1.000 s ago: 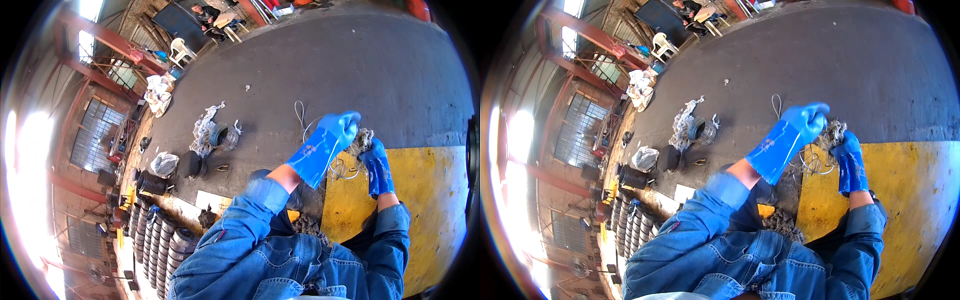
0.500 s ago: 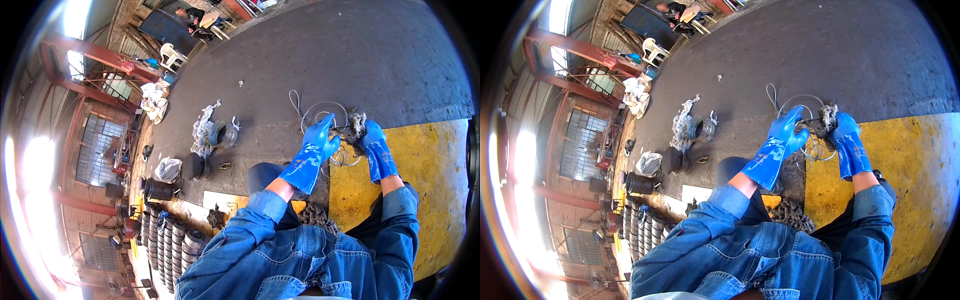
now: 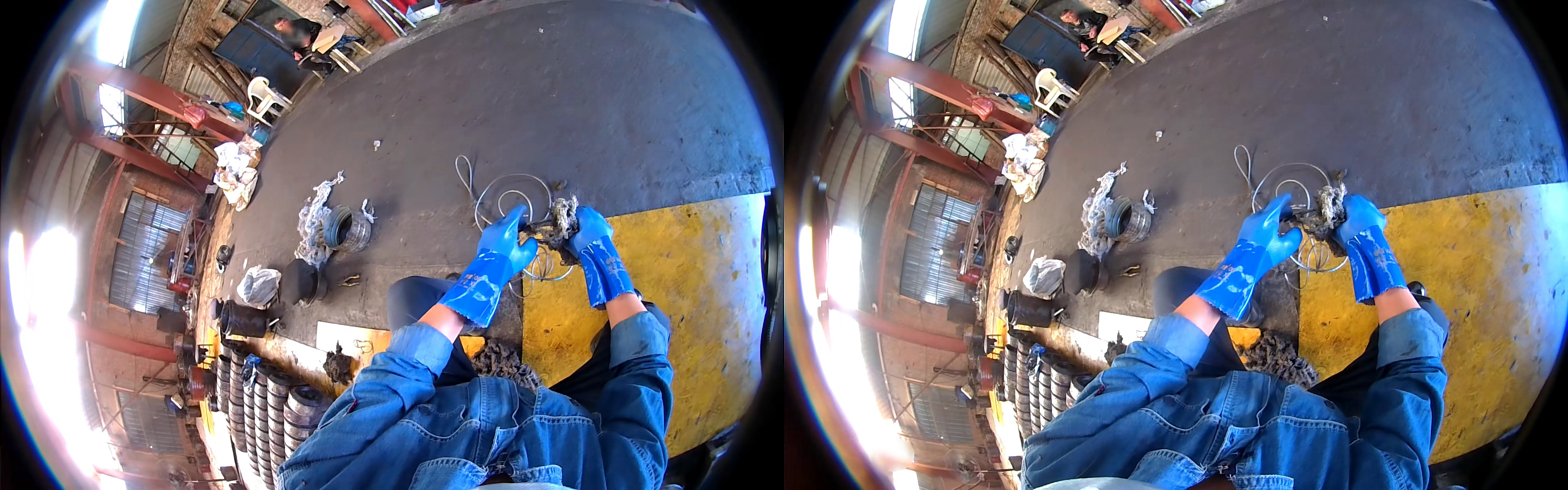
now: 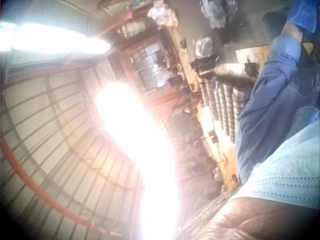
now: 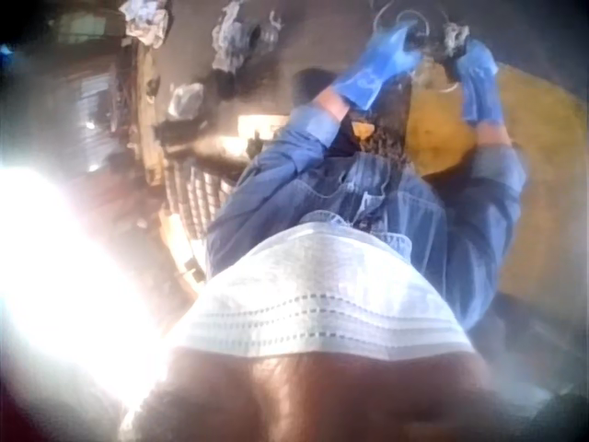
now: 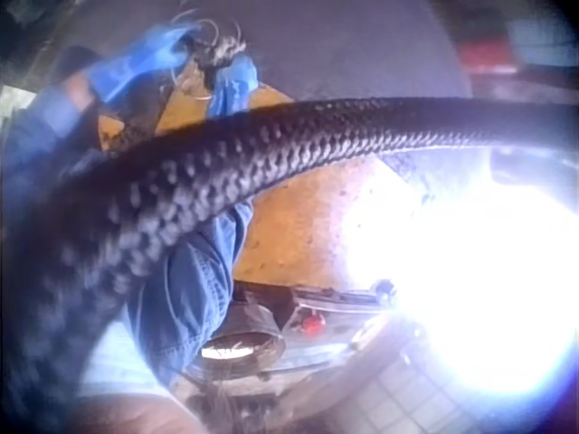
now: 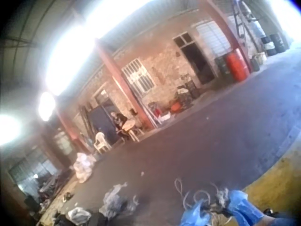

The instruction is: The person sits on the floor of a workshop and uses a rag to wipe and clean a coiled metal wire. They manipulate the wire with gloved hands, rubbing the rag along its length to remove dirt or residue.

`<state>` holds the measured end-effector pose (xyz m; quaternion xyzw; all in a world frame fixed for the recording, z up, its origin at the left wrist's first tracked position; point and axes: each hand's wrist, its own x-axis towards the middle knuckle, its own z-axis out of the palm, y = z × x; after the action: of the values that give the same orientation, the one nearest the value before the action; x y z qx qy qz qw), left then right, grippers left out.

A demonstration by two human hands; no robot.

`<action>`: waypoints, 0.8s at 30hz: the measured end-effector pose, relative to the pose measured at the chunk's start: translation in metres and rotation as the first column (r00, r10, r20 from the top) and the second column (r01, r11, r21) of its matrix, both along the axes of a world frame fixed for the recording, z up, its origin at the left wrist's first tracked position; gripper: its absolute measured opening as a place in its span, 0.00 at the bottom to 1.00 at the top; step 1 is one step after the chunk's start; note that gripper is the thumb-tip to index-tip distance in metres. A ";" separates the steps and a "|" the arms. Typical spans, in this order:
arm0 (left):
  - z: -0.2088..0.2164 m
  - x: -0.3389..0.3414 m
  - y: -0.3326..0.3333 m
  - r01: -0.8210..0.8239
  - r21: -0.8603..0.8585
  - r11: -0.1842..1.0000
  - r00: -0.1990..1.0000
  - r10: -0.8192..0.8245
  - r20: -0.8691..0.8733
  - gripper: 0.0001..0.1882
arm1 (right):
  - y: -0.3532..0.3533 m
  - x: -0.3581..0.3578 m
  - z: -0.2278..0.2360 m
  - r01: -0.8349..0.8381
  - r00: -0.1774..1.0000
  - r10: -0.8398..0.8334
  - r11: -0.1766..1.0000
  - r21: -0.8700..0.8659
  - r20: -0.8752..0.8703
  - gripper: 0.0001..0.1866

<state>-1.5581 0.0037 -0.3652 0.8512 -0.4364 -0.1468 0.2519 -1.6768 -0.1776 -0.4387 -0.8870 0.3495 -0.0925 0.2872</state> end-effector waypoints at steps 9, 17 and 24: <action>-0.043 0.018 0.002 -0.081 -0.047 0.996 0.978 0.070 -0.197 0.38 | -0.001 -0.001 0.009 0.000 0.995 0.004 0.999 0.044 -0.097 0.19; -0.015 0.076 0.009 -0.567 0.008 0.823 0.235 0.171 -0.957 0.21 | -0.005 -0.001 0.000 0.000 1.000 0.000 1.000 -0.019 -0.007 0.17; 0.096 0.032 -0.035 -0.031 -0.435 0.900 0.489 -0.366 -0.792 0.26 | -0.001 0.001 0.002 -0.061 0.997 0.063 0.998 -0.031 0.051 0.17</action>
<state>-1.5265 -0.0309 -0.2694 0.5476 -0.3559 -0.4830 0.5833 -1.6757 -0.1791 -0.4365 -0.8989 0.3128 -0.1114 0.2860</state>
